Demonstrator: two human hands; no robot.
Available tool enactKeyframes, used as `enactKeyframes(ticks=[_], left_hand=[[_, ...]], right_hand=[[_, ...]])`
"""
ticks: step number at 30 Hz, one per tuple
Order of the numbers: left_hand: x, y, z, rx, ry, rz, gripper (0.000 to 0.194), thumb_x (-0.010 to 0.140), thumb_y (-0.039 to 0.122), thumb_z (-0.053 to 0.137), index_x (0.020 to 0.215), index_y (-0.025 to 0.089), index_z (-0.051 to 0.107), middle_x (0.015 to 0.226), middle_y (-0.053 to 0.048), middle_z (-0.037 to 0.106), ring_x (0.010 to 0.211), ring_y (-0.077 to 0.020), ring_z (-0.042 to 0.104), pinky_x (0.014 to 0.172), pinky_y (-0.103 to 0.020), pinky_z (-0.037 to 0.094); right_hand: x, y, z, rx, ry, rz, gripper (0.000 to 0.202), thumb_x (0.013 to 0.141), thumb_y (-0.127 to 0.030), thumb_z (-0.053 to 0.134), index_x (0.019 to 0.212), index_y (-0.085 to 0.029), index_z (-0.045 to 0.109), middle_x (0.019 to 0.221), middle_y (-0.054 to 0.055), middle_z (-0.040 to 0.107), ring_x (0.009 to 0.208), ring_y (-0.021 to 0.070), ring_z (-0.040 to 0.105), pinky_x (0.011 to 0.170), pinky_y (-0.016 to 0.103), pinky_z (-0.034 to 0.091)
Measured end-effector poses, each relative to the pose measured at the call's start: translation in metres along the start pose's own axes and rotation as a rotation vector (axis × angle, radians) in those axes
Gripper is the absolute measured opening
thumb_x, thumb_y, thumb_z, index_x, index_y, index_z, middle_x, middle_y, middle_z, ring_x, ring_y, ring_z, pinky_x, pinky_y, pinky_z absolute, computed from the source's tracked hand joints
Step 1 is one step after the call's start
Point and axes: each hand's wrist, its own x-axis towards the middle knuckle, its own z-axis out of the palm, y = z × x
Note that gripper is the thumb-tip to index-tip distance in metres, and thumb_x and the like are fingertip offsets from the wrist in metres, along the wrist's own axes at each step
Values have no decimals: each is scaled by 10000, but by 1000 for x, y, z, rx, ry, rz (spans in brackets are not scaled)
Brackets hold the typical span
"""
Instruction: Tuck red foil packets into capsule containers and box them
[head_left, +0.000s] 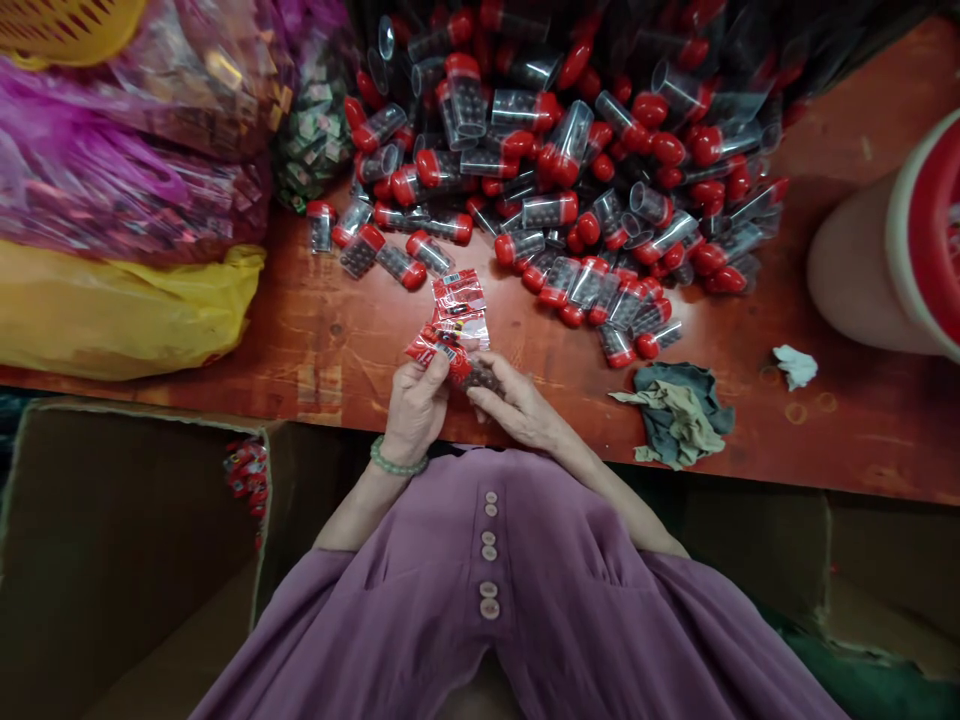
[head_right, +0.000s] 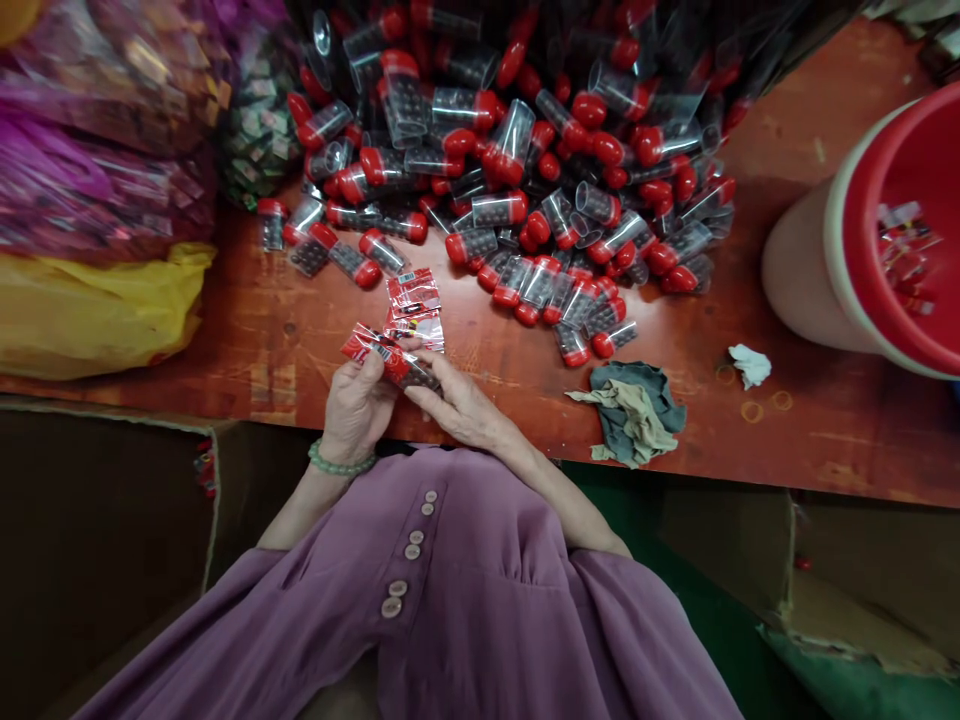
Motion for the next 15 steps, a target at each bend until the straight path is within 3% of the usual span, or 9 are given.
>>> enactKeyframes(ticks=[2, 5, 15], left_hand=[[0, 0, 0, 8, 21, 1, 390, 655, 527, 852, 826, 183, 782, 863, -65, 784, 875, -220, 731, 881, -356, 569], [0, -2, 1, 22, 49, -3, 382, 609, 487, 889, 811, 180, 784, 818, -48, 779, 792, -190, 722, 844, -331, 564], [-4, -9, -8, 108, -4, -42, 360, 635, 501, 867, 761, 174, 784, 730, -33, 752, 661, -155, 674, 724, -296, 547]], right_hand=[[-3, 4, -1, 48, 22, -9, 342, 967, -347, 537, 1276, -234, 442, 837, -34, 561, 629, 88, 577, 630, 258, 502], [-5, 8, -3, 40, 46, -17, 313, 939, -353, 585, 1209, -237, 478, 880, -24, 579, 632, 87, 588, 632, 262, 519], [7, 9, -5, 139, 22, -13, 325, 816, -461, 745, 876, -222, 533, 772, -51, 591, 547, 83, 549, 542, 246, 475]])
